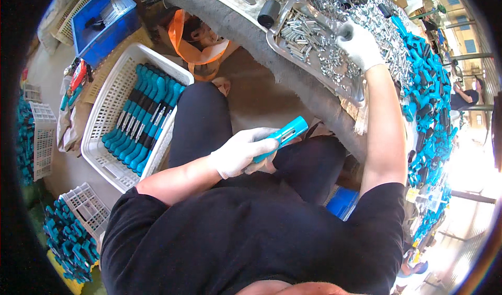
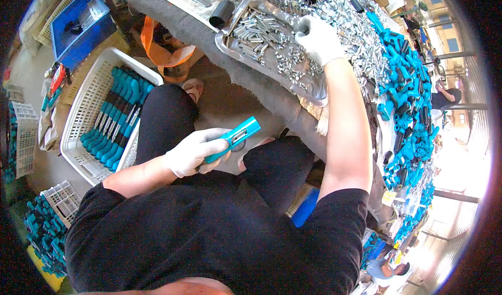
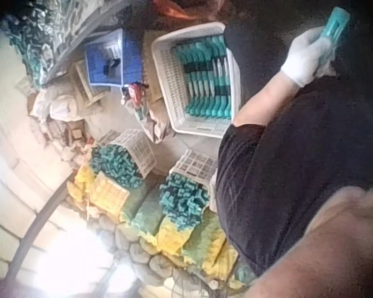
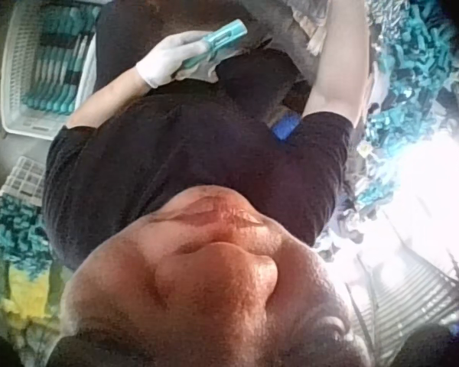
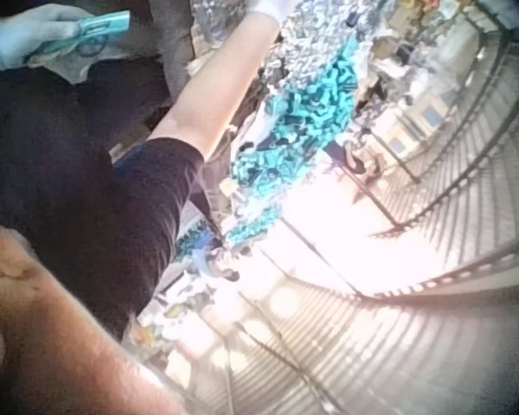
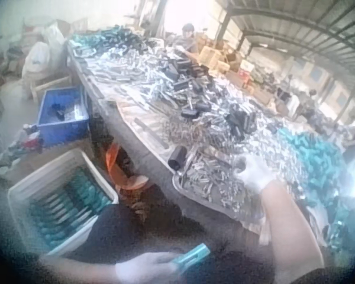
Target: The person assembles tools by fitting springs, metal components, and plastic handles together by hand, then places the assembled tools into a plastic basket.
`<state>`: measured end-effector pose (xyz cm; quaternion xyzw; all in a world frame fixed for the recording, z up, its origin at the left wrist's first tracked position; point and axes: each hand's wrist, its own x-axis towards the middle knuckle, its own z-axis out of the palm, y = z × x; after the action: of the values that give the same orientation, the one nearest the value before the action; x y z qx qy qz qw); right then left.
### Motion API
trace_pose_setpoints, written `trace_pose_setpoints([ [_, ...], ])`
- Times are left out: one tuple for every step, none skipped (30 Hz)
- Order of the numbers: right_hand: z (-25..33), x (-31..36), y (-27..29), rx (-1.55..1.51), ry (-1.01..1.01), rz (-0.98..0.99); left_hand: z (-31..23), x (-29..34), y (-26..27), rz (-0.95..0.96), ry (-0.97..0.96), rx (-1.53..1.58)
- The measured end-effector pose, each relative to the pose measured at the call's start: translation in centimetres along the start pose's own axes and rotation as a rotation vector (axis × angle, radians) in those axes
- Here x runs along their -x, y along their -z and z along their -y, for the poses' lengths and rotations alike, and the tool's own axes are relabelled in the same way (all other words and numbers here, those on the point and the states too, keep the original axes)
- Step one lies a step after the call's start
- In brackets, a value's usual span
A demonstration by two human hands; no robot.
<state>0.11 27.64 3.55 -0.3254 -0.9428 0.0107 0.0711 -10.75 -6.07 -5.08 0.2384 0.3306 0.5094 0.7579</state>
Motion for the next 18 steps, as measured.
trace_pose_setpoints([
  [0.1,0.7,0.1,-0.173,-0.107,-0.067,0.0,0.1,-0.3,-0.005,0.006,-0.005],
  [-0.5,1.3,0.0,-0.196,-0.124,-0.104,-0.1,0.2,-0.5,-0.006,-0.012,-0.033],
  [-0.8,2.4,0.0,-0.204,-0.138,-0.104,-0.1,0.3,-0.8,-0.002,-0.024,-0.062],
  [-1.1,3.6,-0.1,-0.346,-0.129,-0.218,-0.3,0.5,-1.4,-0.016,-0.028,-0.082],
  [-1.4,4.9,-0.2,-0.486,-0.122,-0.335,-0.3,0.4,-1.6,0.012,-0.035,-0.08],
  [-1.4,6.3,0.2,-0.604,-0.115,-0.318,-0.2,0.4,-1.7,0.028,-0.036,-0.073],
  [1.5,8.1,1.1,-0.808,-0.125,-0.355,0.1,0.7,-1.8,0.027,-0.04,-0.06],
  [3.6,10.4,1.9,-0.918,-0.174,-0.35,0.1,1.0,-2.3,-0.009,-0.045,-0.081],
  [5.6,12.8,2.5,-1.029,-0.224,-0.348,0.2,1.2,-2.5,0.006,-0.032,-0.088],
  [7.5,15.0,3.0,-1.078,-0.292,-0.263,0.5,1.3,-2.9,-0.021,-0.032,-0.088],
  [9.2,17.0,2.9,-1.128,-0.355,-0.177,0.7,1.5,-3.0,-0.051,-0.036,-0.091],
  [10.3,19.2,2.5,-1.188,-0.361,-0.127,0.7,1.5,-3.2,-0.013,-0.022,-0.079],
  [11.2,21.0,1.8,-1.249,-0.36,-0.08,0.9,1.5,-3.5,-0.006,-0.006,-0.091],
  [12.0,22.5,1.4,-1.245,-0.405,-0.031,1.1,1.4,-3.8,-0.011,-0.014,-0.085],
  [12.8,23.8,0.9,-1.241,-0.448,0.02,1.4,1.5,-4.2,-0.016,-0.022,-0.08],
  [13.2,24.7,0.3,-1.241,-0.431,0.005,1.5,1.6,-4.7,-0.008,-0.024,-0.083],
  [13.5,25.5,-0.2,-1.24,-0.413,-0.009,1.7,1.6,-5.0,-0.005,-0.015,-0.095],
  [13.9,26.1,-0.3,-1.236,-0.391,-0.028,1.9,1.7,-5.4,-0.021,-0.007,-0.107],
])
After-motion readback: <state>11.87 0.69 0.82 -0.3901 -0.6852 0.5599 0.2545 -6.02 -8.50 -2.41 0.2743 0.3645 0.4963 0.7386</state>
